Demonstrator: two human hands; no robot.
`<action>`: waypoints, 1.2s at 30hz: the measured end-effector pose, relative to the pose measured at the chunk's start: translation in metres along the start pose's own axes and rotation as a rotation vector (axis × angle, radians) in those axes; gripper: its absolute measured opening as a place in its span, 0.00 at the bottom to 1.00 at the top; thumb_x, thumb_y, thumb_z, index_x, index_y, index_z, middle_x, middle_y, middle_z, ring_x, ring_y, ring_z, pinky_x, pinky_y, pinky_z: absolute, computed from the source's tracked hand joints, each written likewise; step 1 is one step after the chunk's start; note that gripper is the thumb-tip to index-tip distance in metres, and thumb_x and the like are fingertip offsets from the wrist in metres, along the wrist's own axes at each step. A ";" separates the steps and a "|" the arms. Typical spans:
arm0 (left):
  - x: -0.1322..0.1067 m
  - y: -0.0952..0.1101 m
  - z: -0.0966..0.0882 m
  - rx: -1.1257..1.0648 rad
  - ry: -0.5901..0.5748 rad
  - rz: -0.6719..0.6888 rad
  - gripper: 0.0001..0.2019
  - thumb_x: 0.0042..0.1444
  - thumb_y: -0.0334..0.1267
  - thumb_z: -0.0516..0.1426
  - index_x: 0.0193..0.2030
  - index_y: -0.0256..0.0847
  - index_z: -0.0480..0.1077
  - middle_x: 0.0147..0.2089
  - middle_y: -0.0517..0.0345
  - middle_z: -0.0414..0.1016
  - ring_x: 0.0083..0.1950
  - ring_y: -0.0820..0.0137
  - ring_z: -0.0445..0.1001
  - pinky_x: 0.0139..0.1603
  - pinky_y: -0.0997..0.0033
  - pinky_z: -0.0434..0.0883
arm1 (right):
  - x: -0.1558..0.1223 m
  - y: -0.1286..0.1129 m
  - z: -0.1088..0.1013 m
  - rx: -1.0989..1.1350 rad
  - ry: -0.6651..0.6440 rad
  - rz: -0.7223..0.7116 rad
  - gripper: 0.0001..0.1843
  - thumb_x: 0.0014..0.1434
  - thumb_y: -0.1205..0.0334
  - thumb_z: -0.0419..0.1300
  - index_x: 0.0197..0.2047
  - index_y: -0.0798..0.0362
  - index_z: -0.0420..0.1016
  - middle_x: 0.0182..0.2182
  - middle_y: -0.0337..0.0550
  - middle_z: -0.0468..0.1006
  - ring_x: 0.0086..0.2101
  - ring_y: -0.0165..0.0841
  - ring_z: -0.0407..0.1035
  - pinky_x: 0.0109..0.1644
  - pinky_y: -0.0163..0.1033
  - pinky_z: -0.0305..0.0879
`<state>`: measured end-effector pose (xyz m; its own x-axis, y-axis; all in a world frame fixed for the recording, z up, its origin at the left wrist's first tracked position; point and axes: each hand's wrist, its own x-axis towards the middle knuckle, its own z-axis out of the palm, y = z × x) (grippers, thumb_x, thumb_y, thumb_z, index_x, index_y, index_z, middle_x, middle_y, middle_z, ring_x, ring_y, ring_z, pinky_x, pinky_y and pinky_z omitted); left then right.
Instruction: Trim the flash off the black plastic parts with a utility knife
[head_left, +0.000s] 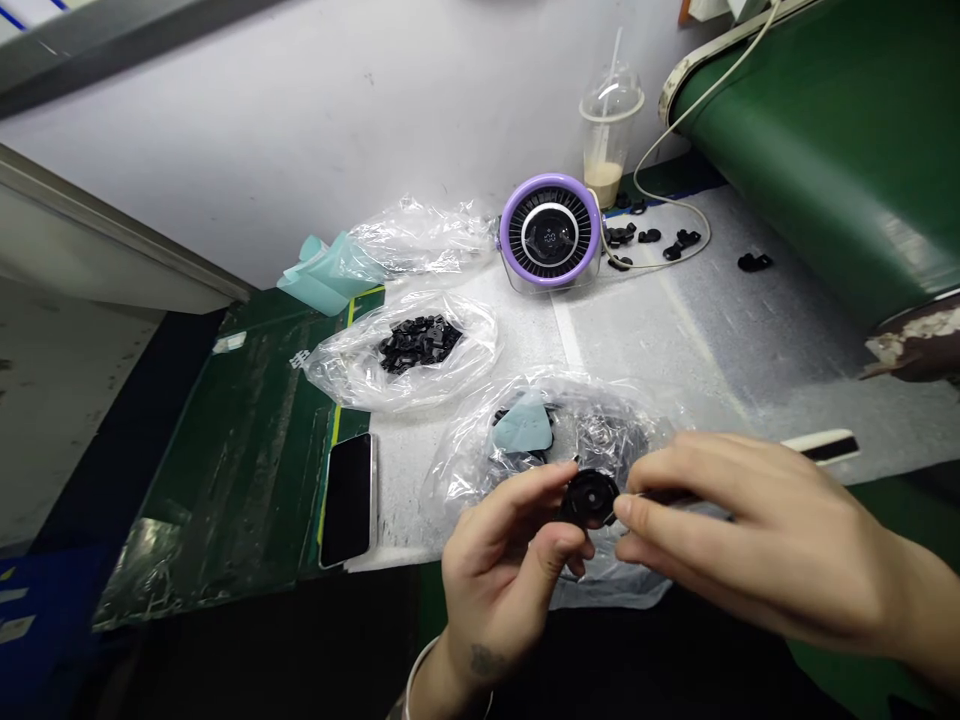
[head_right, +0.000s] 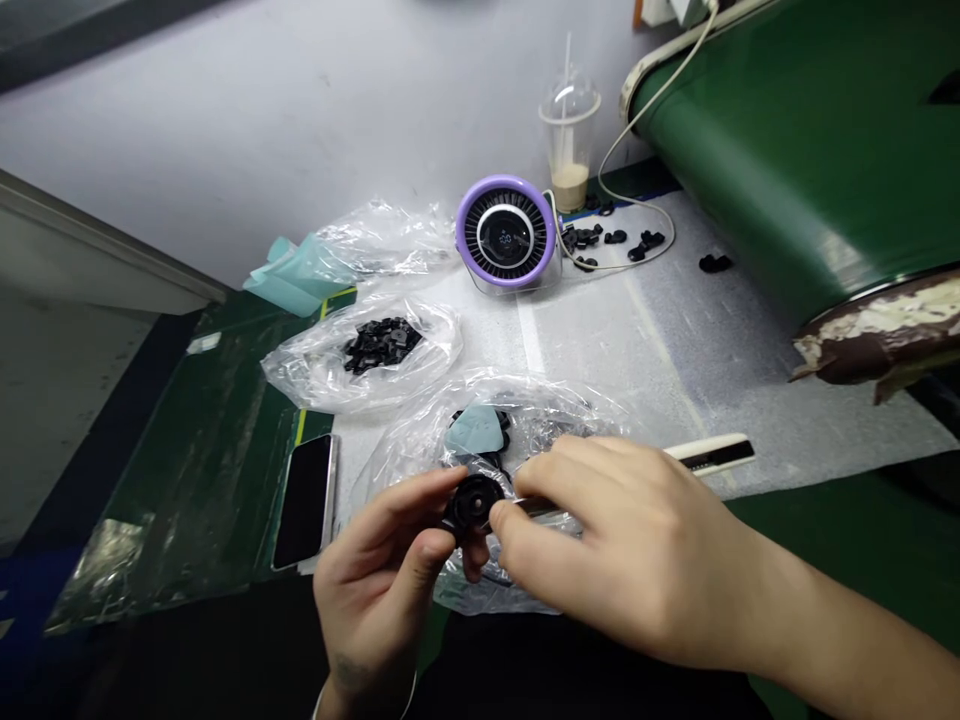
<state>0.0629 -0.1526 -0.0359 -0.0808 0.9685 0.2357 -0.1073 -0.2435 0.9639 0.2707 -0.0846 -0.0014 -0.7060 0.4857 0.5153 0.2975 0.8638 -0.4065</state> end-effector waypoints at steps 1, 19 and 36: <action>0.000 0.000 -0.001 0.033 -0.007 0.009 0.15 0.67 0.35 0.64 0.59 0.44 0.79 0.38 0.55 0.84 0.29 0.74 0.81 0.28 0.82 0.81 | 0.000 -0.001 0.000 -0.074 -0.012 -0.015 0.07 0.71 0.69 0.59 0.41 0.51 0.76 0.32 0.38 0.76 0.30 0.31 0.66 0.32 0.39 0.59; 0.001 0.001 -0.008 0.317 -0.079 0.161 0.16 0.68 0.37 0.64 0.61 0.43 0.78 0.39 0.54 0.86 0.34 0.68 0.84 0.38 0.73 0.83 | 0.006 0.003 0.001 -0.129 0.011 -0.133 0.15 0.70 0.73 0.58 0.31 0.54 0.77 0.33 0.47 0.81 0.30 0.35 0.66 0.32 0.42 0.58; 0.005 0.006 -0.007 0.302 -0.173 0.189 0.16 0.69 0.34 0.62 0.61 0.41 0.77 0.40 0.56 0.83 0.35 0.73 0.81 0.38 0.77 0.79 | 0.004 -0.001 -0.004 -0.122 -0.037 -0.172 0.18 0.70 0.74 0.55 0.28 0.51 0.73 0.32 0.47 0.78 0.29 0.37 0.62 0.31 0.47 0.54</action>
<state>0.0549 -0.1491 -0.0298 0.0998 0.9089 0.4049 0.1915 -0.4169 0.8886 0.2705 -0.0830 0.0040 -0.7757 0.3266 0.5401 0.2446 0.9444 -0.2198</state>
